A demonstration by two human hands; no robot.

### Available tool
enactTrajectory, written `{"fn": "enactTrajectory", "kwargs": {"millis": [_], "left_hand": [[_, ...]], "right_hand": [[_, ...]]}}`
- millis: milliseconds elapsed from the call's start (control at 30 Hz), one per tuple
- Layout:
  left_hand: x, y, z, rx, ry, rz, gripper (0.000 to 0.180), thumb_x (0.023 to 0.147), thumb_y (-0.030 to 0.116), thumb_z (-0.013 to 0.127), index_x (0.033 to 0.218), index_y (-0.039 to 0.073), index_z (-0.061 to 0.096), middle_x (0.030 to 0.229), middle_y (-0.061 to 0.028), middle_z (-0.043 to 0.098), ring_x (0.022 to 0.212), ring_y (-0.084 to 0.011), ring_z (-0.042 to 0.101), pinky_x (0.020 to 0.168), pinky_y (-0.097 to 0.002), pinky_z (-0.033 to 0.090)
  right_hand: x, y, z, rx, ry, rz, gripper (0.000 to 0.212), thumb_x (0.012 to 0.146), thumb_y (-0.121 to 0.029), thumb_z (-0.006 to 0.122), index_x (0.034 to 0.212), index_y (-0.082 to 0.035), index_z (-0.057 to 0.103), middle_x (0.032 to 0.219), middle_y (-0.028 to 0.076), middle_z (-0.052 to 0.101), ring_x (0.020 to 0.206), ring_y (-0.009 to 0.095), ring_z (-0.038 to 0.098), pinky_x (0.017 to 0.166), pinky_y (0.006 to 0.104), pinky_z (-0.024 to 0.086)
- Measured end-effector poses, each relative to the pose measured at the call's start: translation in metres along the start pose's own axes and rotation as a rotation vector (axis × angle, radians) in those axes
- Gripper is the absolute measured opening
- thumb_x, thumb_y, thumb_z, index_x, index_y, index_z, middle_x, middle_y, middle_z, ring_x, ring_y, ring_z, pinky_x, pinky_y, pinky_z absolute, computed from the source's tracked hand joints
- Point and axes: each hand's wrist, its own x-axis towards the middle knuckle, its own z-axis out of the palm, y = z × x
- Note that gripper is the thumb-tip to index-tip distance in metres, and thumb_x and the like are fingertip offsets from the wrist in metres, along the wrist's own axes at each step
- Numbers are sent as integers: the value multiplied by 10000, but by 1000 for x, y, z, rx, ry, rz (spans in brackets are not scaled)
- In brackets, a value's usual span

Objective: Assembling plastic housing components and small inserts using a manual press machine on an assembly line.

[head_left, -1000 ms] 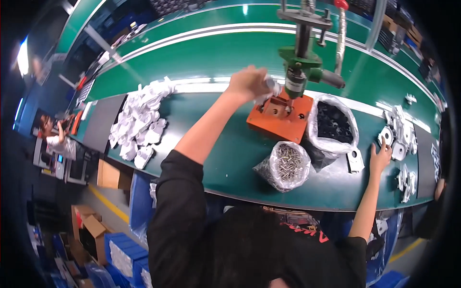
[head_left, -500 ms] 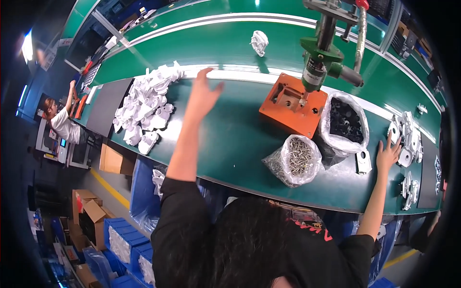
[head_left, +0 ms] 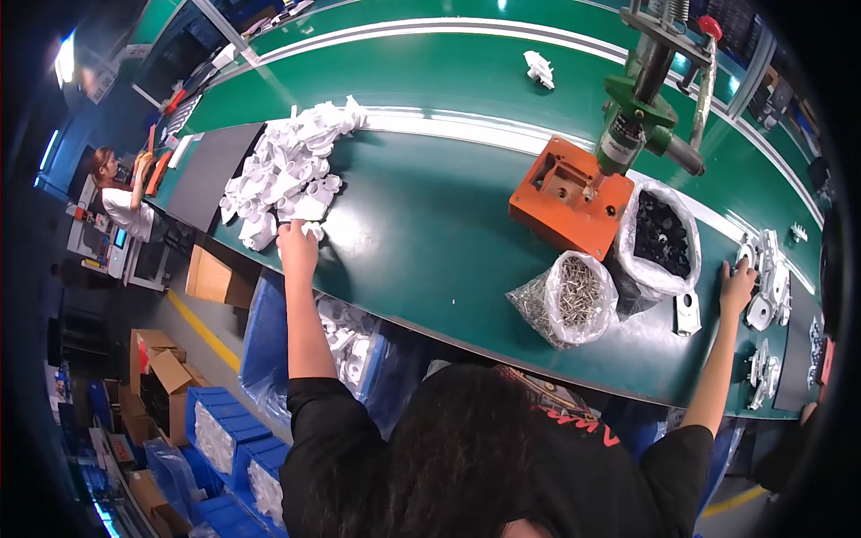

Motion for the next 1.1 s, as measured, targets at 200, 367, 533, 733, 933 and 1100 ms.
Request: {"fn": "enactTrajectory", "kwargs": {"millis": [200, 367, 533, 733, 933, 1100], "left_hand": [[-9, 55, -20, -119, -227, 125, 204, 811, 91, 548, 1002, 21, 565, 983, -218, 576, 865, -399, 575, 783, -450, 464], [-34, 142, -59, -1001, -590, 103, 167, 929, 59, 491, 1078, 11, 549, 967, -69, 612, 798, -98, 584, 693, -250, 474], [-86, 233, -67, -1889, -879, 183, 236, 935, 114, 527, 1131, -14, 497, 1043, -57, 601, 919, -107, 589, 780, -232, 472], [-136, 328, -86, -1858, -1154, 730, 218, 910, 89, 517, 1105, -8, 524, 1205, -135, 529, 1093, -171, 527, 932, -310, 416], [-165, 350, -84, -1904, -1323, 548, 295, 880, 187, 595, 1109, 11, 534, 1195, -119, 537, 1086, -176, 530, 916, -295, 422], [-173, 350, -76, -1906, -1347, 492, 360, 909, 238, 583, 1156, -10, 501, 1193, -104, 541, 1093, -168, 528, 935, -305, 412]], "right_hand": [[19, 46, 24, 28, 52, -22, 252, 895, -219, 521, 1088, -64, 479, 988, 178, 540, 822, 339, 610, 689, 440, 500], [-19, 12, -66, 1132, -386, 244, 205, 923, -256, 540, 959, -55, 559, 829, 10, 535, 794, 103, 534, 741, 274, 474], [-139, -75, -155, 1983, -408, 154, 336, 925, -160, 508, 1207, 21, 488, 1180, 136, 571, 1060, 221, 559, 942, 363, 426], [-176, -183, -232, 2058, -674, -186, 281, 794, -311, 606, 811, -31, 585, 1243, 196, 442, 1242, 325, 386, 1033, 441, 282], [-181, -170, -236, 2104, -794, -9, 269, 809, -272, 650, 773, -32, 534, 1223, 151, 436, 1153, 244, 439, 977, 376, 341], [-187, -164, -229, 2271, -891, -62, 135, 879, -151, 581, 885, -16, 584, 1259, 116, 425, 1182, 198, 404, 972, 342, 347]]}}
